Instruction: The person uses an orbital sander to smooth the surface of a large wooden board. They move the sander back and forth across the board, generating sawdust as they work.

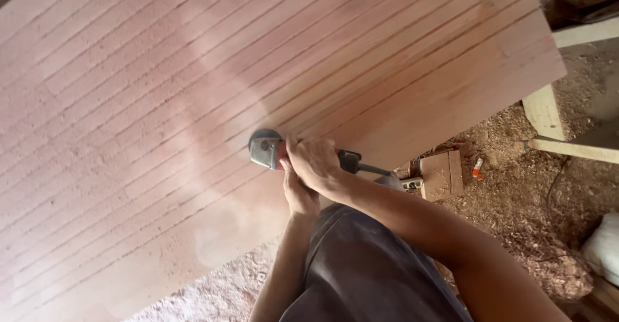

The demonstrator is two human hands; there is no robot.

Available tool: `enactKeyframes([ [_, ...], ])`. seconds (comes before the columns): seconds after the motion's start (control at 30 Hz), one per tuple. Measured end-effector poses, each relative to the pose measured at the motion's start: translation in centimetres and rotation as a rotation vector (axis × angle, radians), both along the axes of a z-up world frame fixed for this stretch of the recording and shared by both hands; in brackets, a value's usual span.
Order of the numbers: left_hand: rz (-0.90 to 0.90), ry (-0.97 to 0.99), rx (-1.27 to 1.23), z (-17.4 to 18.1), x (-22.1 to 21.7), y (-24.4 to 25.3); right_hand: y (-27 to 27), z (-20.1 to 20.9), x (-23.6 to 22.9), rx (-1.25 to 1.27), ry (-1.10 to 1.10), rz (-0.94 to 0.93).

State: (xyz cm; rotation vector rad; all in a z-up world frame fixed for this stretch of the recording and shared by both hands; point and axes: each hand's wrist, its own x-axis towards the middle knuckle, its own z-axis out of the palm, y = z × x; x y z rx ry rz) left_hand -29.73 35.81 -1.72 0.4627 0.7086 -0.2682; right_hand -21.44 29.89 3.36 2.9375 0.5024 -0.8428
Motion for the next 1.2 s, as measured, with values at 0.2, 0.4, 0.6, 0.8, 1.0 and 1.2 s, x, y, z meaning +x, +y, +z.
enactKeyframes([
  [0.2,-0.059,0.069,-0.054,-1.8,2.2,-7.8,-7.7,0.9,2.2,-0.014,-0.084,-0.193],
  [0.4,-0.212,0.063,-0.048,-2.0,6.1,-18.6,-19.0,1.9,5.0,-0.036,-0.158,-0.362],
  [0.6,-0.392,0.054,-0.054,0.7,12.2,-27.2,-28.3,3.4,9.3,-0.09,0.0,-0.575],
  [0.8,-0.587,0.014,0.008,3.0,16.4,-35.7,-38.6,4.1,11.7,-0.053,-0.119,-0.635],
  [1.0,-0.59,-0.045,-0.029,3.0,19.9,-42.5,-45.8,3.1,15.1,-0.144,-0.068,-0.659],
  [1.2,-0.682,-0.046,0.074,3.6,22.8,-47.3,-49.9,4.8,17.1,-0.152,-0.075,-0.691],
])
